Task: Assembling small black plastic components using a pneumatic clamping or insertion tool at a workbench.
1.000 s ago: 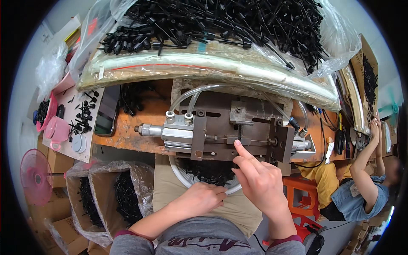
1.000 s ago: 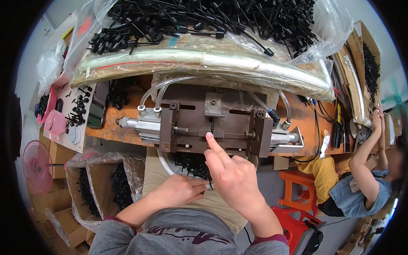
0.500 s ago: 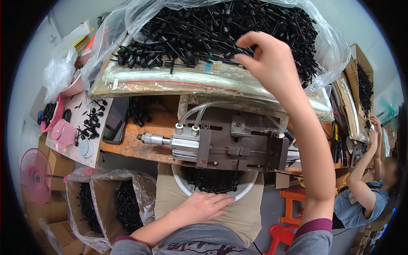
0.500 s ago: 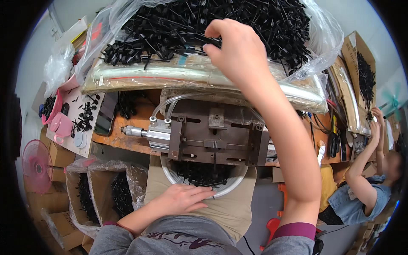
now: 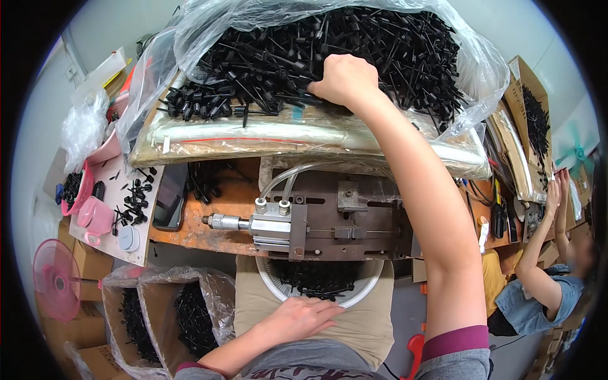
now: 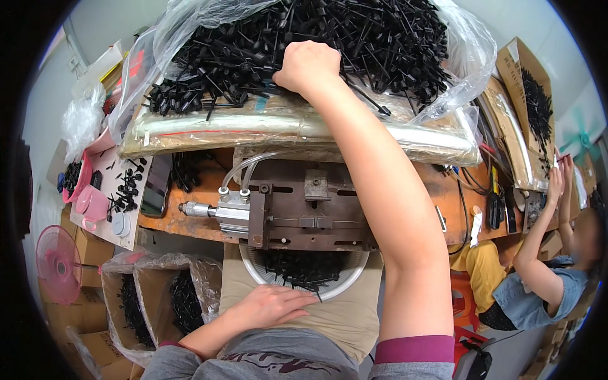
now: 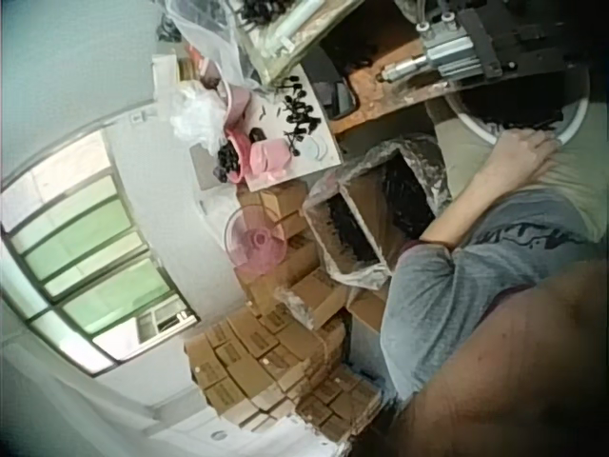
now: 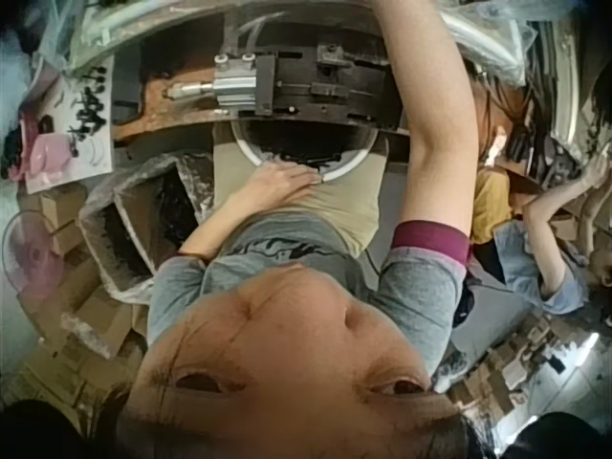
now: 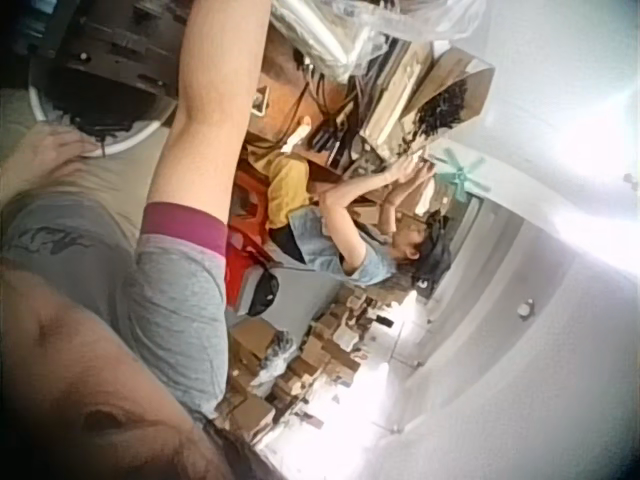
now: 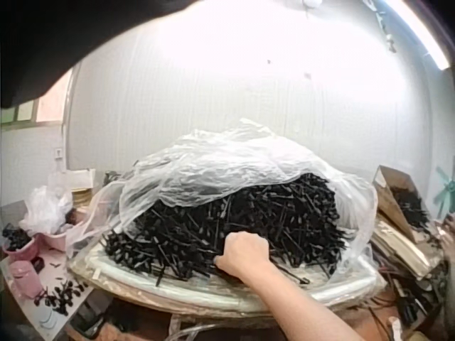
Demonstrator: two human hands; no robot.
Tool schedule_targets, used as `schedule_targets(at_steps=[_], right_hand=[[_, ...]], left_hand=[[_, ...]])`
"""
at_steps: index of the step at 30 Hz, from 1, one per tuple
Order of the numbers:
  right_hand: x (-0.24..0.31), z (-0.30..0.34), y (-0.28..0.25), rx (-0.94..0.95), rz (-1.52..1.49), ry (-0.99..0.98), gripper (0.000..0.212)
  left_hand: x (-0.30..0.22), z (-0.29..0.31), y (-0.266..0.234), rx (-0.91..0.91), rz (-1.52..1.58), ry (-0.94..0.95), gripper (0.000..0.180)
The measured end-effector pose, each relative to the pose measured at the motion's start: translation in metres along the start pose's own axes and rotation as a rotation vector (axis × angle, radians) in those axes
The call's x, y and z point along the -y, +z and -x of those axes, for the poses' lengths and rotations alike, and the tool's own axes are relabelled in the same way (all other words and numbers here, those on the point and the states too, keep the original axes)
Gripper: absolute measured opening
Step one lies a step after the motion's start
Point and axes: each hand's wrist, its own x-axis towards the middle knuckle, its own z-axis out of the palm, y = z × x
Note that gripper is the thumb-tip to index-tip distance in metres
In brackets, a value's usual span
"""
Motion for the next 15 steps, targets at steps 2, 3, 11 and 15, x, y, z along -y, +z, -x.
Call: schedule_targets(at_steps=[2, 3, 11, 15], right_hand=[[-0.002, 0.003, -0.002, 0.018, 0.034, -0.012, 0.047], [-0.005, 0.004, -0.002, 0.021, 0.044, -0.020, 0.047], [-0.041, 0.031, -0.025, 0.121, 0.022, -0.028, 0.044], [-0.071, 0.030, -0.035, 0.208, -0.076, -0.009, 0.051]], left_hand=[[-0.001, 0.001, 0.002, -0.008, 0.004, 0.003, 0.031], [-0.001, 0.001, 0.002, -0.009, 0.005, 0.000, 0.030], [0.002, 0.006, 0.009, 0.016, -0.017, -0.007, 0.027], [0.001, 0.002, 0.014, 0.026, -0.017, 0.009, 0.027]])
